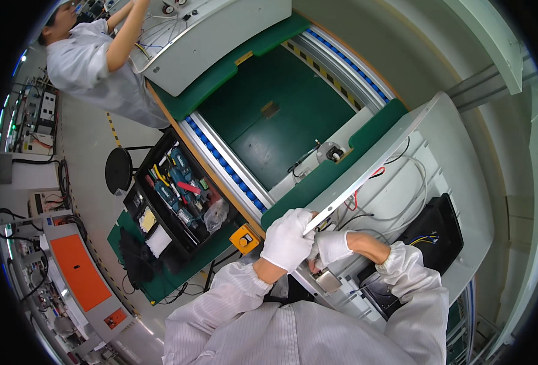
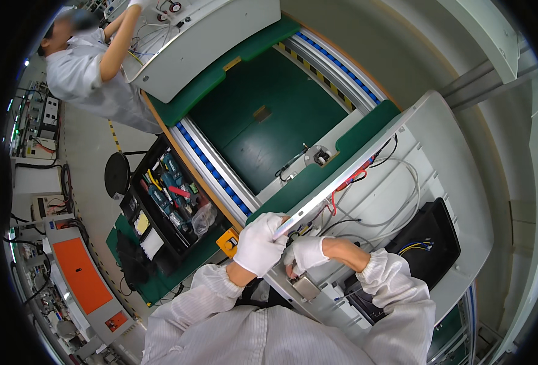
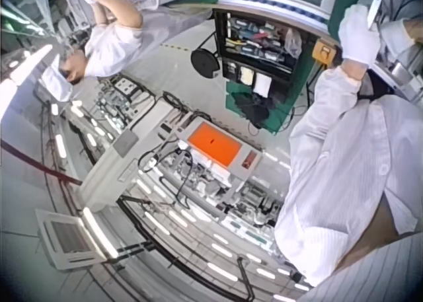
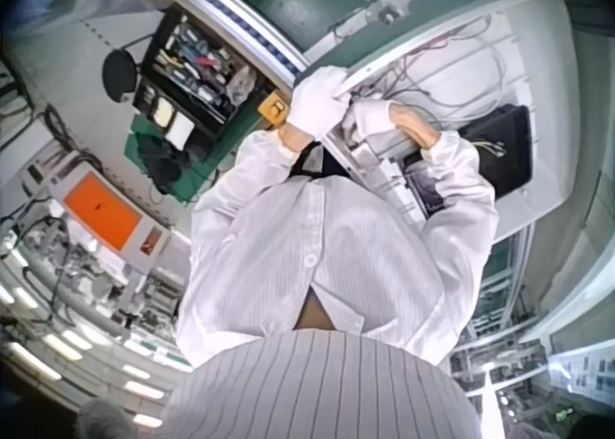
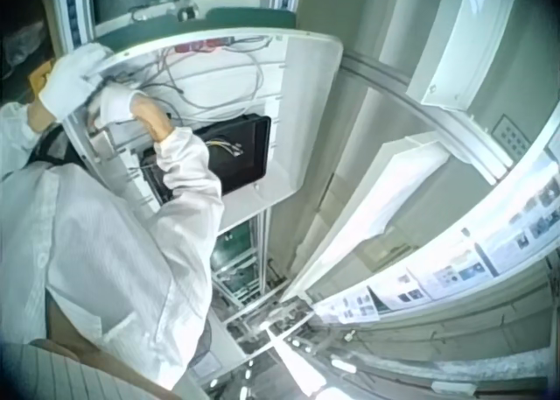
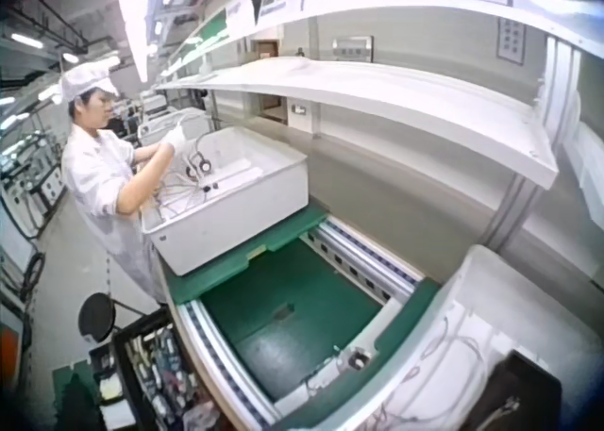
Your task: Wiring and assembling components inside a large white enclosure on an industrial production line.
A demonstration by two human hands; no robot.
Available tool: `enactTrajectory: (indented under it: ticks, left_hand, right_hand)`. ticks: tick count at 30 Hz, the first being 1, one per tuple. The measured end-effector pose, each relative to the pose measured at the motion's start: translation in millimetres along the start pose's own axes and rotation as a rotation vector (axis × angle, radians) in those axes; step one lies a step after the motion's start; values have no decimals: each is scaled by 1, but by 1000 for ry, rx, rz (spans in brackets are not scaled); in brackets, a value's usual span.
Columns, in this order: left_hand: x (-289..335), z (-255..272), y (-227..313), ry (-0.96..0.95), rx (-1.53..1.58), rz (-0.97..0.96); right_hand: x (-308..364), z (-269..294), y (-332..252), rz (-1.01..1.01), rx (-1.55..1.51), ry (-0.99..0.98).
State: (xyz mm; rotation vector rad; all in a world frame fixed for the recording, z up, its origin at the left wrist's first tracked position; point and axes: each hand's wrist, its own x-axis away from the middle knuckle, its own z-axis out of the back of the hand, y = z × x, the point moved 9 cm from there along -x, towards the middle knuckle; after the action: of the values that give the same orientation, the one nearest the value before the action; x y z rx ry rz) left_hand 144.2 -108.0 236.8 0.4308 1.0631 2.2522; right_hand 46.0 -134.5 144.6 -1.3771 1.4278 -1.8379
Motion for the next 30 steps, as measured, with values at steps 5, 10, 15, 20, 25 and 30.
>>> enactTrajectory:
  ticks: [5,10,15,20,25,30]
  left_hand:
    - [0,-1,-1,-3,1,6]
    - [1,-1,1,9,-13,-11]
    - [2,-1,1,2,-17,-1]
    - [3,-2,1,-13,-35,9]
    - [2,-1,5,4,-63,-23]
    - [3,-5,6,-18,-90,-40]
  right_hand:
    - [-1,-3,8,-17,-41,-15]
    - [-1,0,-3,15,14,4]
    - [4,6,-8,16,183,95]
    - [-4,0,1,44,166,65]
    - [-13,-7,4,104,70,-78]
    - [-5,0,8,43,39,-73]
